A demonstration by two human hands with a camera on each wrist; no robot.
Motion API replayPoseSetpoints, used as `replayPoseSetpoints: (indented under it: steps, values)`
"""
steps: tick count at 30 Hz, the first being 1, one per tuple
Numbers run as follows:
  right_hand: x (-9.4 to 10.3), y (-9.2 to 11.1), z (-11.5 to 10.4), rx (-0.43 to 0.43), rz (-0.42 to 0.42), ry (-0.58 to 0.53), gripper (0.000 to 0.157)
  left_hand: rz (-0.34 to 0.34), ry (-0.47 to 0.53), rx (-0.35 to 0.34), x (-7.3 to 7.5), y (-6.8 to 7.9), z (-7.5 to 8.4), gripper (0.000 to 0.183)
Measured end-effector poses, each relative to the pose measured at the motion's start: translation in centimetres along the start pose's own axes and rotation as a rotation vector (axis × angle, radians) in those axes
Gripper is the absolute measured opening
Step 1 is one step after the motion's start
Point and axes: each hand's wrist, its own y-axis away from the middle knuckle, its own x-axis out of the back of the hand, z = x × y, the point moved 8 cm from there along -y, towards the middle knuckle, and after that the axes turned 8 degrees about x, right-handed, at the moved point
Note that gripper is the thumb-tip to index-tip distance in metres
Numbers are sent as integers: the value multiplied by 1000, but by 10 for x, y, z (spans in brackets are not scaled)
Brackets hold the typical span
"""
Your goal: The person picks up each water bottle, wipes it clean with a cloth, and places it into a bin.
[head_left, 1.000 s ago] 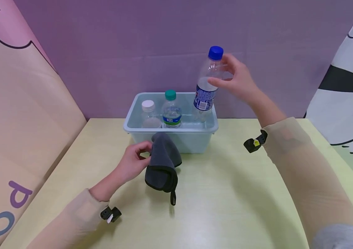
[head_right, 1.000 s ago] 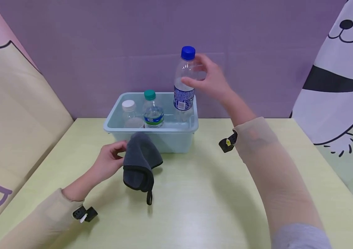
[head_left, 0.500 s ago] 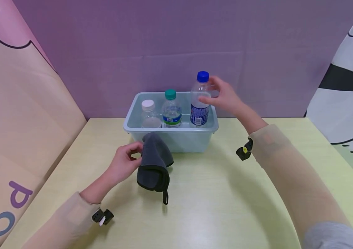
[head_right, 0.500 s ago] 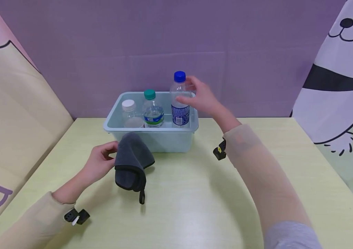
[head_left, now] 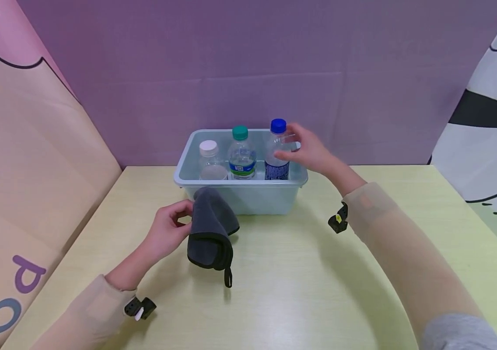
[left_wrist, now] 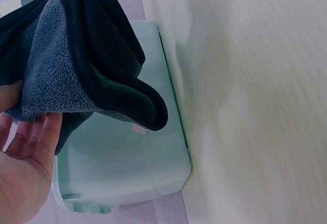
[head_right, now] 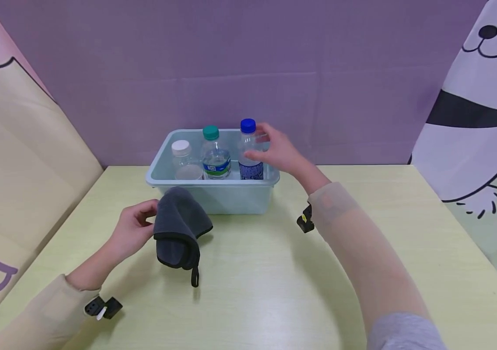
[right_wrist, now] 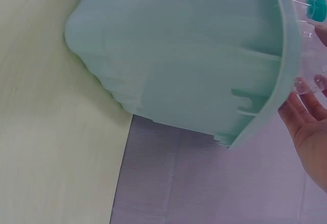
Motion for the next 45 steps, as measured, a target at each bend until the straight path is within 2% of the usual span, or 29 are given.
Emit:
replayPoseSetpoints:
  steps: [12,27,37,45]
  values:
    - [-5,2,8,-36,-7,10,65,-4,20,0,-2,0,1,14]
    - [-7,1,14,-66,-18,-18,69,-26,62,-49,-5,-4,4,15]
    - [5,5,17,-44,14,-26,76,-39,84,-64,-9,-10,11,15]
    - [22,19,17,-28,50,-65,73,-63,63,-79,-15,-17,19,15]
